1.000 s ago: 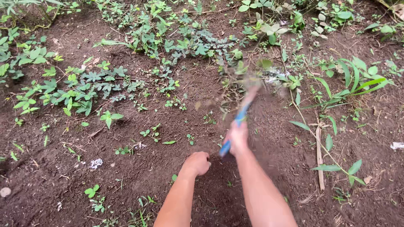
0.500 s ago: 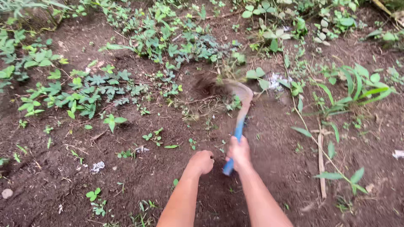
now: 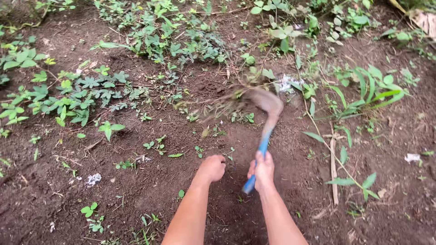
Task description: The person uses a hoe to loosen soil and remove weeds from a garden bed. They repeatedly strike the ground, pull out uprooted plants by hand, and clear debris while moving across the area.
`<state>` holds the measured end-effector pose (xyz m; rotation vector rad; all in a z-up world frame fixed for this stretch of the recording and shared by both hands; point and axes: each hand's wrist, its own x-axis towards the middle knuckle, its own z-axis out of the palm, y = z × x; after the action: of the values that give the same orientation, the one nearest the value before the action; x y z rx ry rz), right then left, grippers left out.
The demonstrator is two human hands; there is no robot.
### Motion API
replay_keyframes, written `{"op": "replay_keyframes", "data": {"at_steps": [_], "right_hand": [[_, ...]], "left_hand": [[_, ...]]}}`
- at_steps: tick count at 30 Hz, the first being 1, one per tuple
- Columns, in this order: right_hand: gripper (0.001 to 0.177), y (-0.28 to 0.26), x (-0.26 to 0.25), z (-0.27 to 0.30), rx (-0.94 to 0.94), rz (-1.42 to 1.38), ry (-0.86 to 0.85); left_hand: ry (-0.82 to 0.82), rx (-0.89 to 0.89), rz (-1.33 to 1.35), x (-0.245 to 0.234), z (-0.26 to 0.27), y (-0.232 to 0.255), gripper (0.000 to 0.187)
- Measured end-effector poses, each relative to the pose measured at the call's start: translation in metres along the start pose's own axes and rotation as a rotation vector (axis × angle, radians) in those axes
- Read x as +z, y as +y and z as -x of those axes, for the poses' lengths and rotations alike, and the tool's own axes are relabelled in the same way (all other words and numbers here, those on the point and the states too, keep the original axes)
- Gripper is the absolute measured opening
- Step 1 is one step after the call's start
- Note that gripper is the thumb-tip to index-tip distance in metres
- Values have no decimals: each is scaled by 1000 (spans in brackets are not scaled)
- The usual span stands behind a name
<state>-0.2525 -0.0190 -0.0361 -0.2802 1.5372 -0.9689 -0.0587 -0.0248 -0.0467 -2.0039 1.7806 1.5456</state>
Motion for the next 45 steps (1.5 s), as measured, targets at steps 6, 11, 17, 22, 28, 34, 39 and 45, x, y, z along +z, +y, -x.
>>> {"op": "replay_keyframes", "data": {"at_steps": [6, 11, 17, 22, 28, 34, 39, 45], "right_hand": [[12, 29, 38, 7, -67, 92, -87], [11, 44, 31, 87, 155, 218, -103], [16, 20, 12, 26, -36, -175, 80], [14, 62, -10, 81, 102, 116, 15], [19, 70, -7, 75, 108, 42, -11], [23, 70, 22, 66, 137, 116, -178], [15, 108, 19, 101, 235, 245, -285], [21, 85, 56, 59, 157, -75, -175]], "left_hand": [[-59, -19, -119, 9, -2, -17, 31], [22, 29, -49, 5, -7, -12, 31], [-49, -42, -89, 0, 8, -7, 33], [86, 118, -84, -5, 4, -9, 32], [27, 16, -32, -1, 24, 18, 30], [166, -13, -10, -20, 36, 7, 32], [160, -32, 34, -33, 41, -8, 29], [153, -51, 90, -32, 43, 9, 35]]}}
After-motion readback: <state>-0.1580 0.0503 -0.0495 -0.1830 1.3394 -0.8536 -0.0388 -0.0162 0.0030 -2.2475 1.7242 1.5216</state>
